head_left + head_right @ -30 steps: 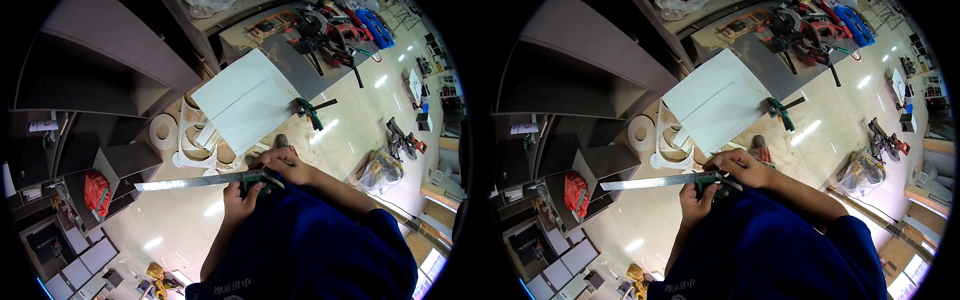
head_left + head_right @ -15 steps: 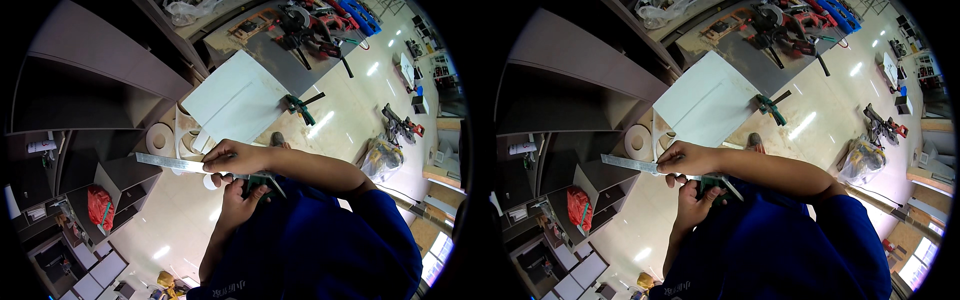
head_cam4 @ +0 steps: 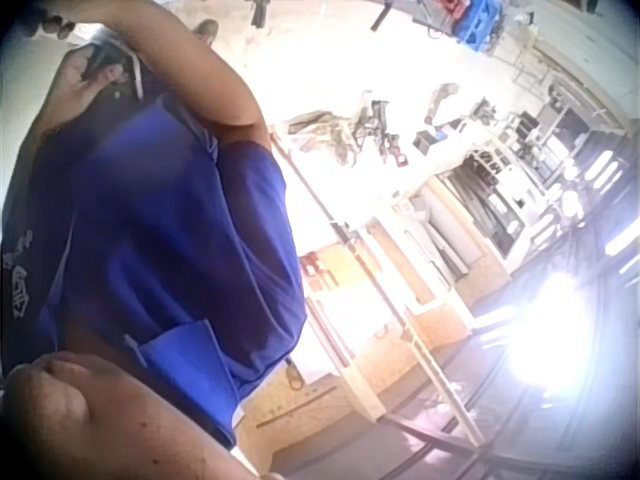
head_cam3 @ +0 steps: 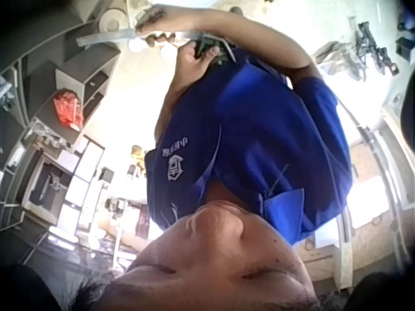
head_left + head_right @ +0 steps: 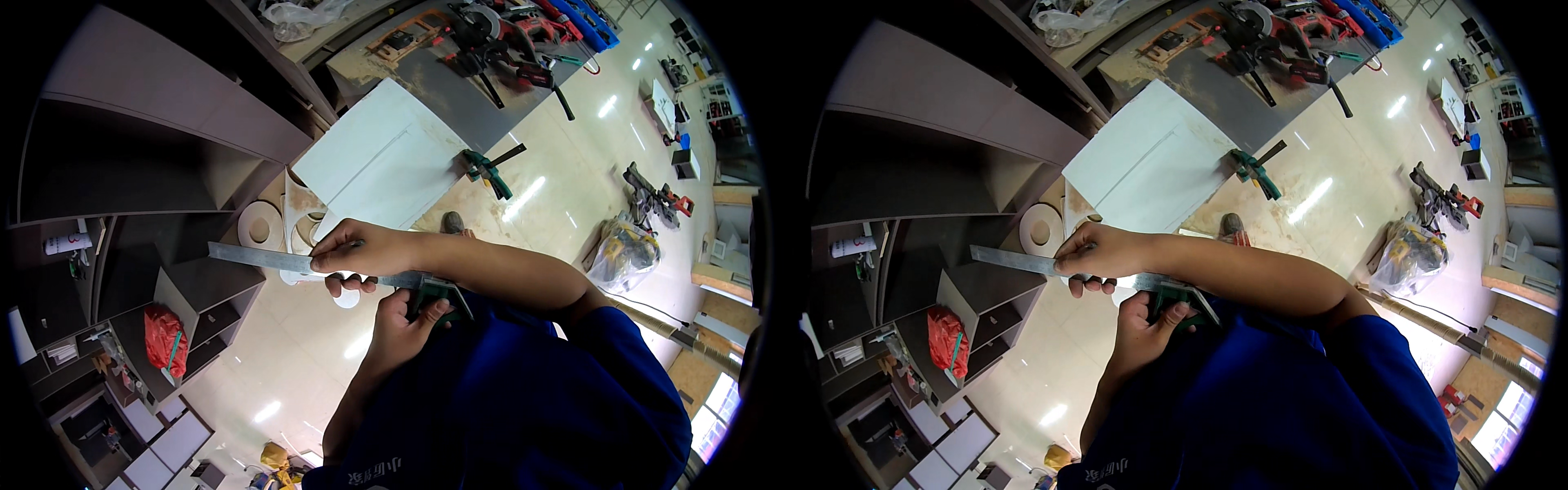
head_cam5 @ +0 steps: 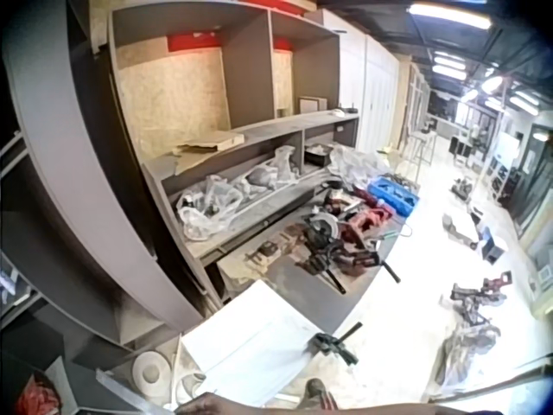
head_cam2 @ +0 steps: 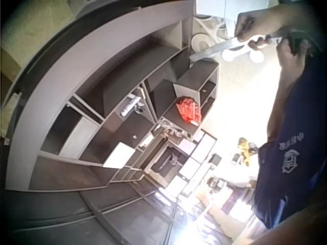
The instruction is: The person measures and marks a white board with a ruler and pencil, then uses a jigsaw to cut along the marked line. The board is clamped to a workbench during cutting.
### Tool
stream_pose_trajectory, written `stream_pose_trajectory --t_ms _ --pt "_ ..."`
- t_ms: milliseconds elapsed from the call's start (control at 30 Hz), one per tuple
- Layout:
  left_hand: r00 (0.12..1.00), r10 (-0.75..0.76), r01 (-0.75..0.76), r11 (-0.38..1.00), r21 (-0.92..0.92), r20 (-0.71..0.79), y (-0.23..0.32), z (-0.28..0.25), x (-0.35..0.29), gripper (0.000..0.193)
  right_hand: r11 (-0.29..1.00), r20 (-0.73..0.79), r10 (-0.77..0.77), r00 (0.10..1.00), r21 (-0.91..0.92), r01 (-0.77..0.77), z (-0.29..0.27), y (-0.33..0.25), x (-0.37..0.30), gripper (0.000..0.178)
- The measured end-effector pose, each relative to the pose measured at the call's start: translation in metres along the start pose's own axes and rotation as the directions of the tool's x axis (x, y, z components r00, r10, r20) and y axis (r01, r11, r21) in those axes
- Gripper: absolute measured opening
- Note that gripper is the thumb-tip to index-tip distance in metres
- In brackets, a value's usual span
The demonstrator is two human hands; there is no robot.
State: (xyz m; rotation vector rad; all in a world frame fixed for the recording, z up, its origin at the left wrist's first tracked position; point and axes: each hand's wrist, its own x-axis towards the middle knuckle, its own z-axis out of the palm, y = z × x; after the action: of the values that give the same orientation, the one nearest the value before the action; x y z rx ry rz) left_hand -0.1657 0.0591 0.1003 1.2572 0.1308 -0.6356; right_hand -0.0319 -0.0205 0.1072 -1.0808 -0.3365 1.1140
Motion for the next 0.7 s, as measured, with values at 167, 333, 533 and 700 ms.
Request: stream_pose_trajectory --t_ms 167,333,533,700 --pt "0.999 0.036 -0.035 0.999 0.030 -0.008 -0.005 0.004 -0.001 0.029 1.000 0.024 -0.012 1.000 -0.002 0.012 0.004 -0.006 -0.004 0.027" --pt "0.998 0.049 -0.048 0.998 0.031 -0.030 -0.004 0.009 -0.004 0.027 0.999 -0.024 -0.028 0.999 0.038 0.029 0.005 -0.004 -0.007 0.030" --pt "0.996 0.079 -0.078 0.997 0.028 -0.042 -0.007 0.011 -0.004 0.025 0.992 -0.063 -0.075 0.995 0.098 0.081 0.005 -0.004 -0.011 0.028" --pt "0.996 0.082 -0.080 0.995 0.068 -0.031 -0.007 0.010 -0.003 0.025 0.993 -0.062 -0.065 0.996 0.095 0.071 0.004 -0.005 -0.010 0.027"
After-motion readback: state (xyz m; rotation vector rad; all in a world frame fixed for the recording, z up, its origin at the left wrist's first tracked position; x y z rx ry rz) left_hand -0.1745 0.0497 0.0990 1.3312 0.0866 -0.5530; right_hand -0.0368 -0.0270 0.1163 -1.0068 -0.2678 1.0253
